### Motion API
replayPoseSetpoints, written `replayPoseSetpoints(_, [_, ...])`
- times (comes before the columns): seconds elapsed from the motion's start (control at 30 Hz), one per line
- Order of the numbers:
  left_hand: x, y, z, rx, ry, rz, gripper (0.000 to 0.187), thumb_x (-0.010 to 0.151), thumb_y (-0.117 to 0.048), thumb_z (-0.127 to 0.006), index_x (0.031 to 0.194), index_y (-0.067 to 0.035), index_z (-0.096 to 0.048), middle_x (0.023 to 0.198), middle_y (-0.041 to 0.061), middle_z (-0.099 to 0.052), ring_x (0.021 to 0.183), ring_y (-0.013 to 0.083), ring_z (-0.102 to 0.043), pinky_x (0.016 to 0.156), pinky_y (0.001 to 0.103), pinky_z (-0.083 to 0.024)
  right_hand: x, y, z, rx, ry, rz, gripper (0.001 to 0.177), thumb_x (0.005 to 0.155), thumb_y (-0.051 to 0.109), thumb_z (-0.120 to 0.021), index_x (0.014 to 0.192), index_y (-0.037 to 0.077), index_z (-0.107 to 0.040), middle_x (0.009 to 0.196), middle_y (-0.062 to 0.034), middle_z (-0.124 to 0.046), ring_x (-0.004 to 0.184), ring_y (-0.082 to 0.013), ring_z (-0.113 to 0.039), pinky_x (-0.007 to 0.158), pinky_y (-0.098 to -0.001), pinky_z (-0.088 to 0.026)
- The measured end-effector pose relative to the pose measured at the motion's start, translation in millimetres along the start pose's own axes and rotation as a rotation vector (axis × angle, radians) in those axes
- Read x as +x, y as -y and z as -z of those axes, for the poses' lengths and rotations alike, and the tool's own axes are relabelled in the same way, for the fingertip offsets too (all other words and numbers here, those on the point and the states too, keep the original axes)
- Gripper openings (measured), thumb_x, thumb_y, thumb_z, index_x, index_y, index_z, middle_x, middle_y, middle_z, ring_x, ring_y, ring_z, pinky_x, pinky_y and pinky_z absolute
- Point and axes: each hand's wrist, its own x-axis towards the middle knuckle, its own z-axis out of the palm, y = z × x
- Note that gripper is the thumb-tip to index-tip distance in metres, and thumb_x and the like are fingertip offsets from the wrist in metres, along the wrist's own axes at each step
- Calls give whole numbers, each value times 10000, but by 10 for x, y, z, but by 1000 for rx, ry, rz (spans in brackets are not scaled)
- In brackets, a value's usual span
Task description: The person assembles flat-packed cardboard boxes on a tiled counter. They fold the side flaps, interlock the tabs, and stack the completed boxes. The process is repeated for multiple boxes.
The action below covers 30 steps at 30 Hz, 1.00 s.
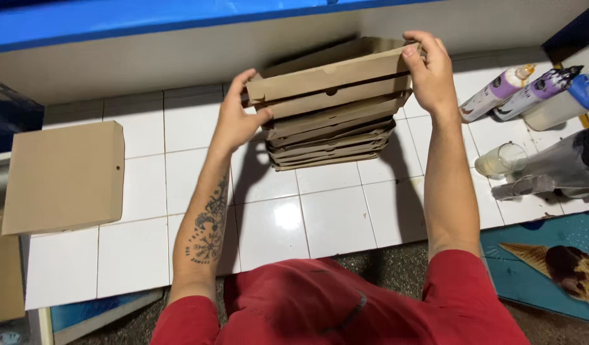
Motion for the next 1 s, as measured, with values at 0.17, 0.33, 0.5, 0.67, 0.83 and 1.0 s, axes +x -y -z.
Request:
replayPoseSetpoints(0.17, [-89, 35, -54, -167, 25, 113, 745, 806, 39, -762, 1450, -192, -465, 1417, 98, -509, 1083, 196, -617, 762, 248, -638, -4, -198, -96, -30, -48, 71, 413, 1084, 401, -586, 1308, 55, -599, 1231, -129, -581, 1100, -260, -539, 911, -382, -418])
replayPoseSetpoints(0.33, [-125, 228, -127, -285, -5, 112, 792, 843, -33, -762, 1522, -195, -387, 1586, 61, -412, 1312, 278, -594, 1024, 321, -570, -67, -288, -91, 64, -1, -20, 573, 1075, 366, -591, 1514, 42, -414, 1517, -171, -499, 1344, -293, -505, 1110, -416, -386])
replayPoseSetpoints(0.5, [-216, 515, -100, -276, -80, 149, 913, 811, -102, -840, 1549, -307, -342, 1517, 229, -452, 1333, 259, -525, 881, 318, -589, -215, -617, -12, 46, -74, 77, 574, 1130, 292, -578, 1564, 11, -329, 1601, -209, -377, 1466, -323, -366, 1223, -440, -262])
replayPoseSetpoints(0.67, [-725, 279, 173, -214, -157, 265, 798, 837, -195, -795, 1528, -235, -398, 1426, 87, -511, 1246, 189, -581, 902, 310, -574, -873, -396, -23, 177, -288, 30, 415, 1117, 85, -539, 1510, 44, -414, 1317, -214, -574, 1227, -277, -557, 960, -385, -495])
replayPoseSetpoints(0.83, [-1321, 1079, 458, -228, -276, 297, 765, 844, -123, -801, 1512, -193, -434, 1391, 99, -523, 1181, 191, -616, 721, 293, -605, -1693, -197, -897, 243, -469, 64, 234, 1084, 154, -603, 1226, -32, -617, 1058, -141, -623, 911, -227, -602, 817, -355, -513])
replayPoseSetpoints(1.0, [-2163, 1299, 894, -253, -410, 479, 813, 865, -120, -831, 1561, -142, -413, 1457, 292, -459, 1329, 498, -529, 1016, 575, -560, -2602, 191, -2203, 566, -261, -209, 162, 870, 3, -648, 709, 5, -669, 567, -149, -589, 453, -258, -594, 528, -348, -487])
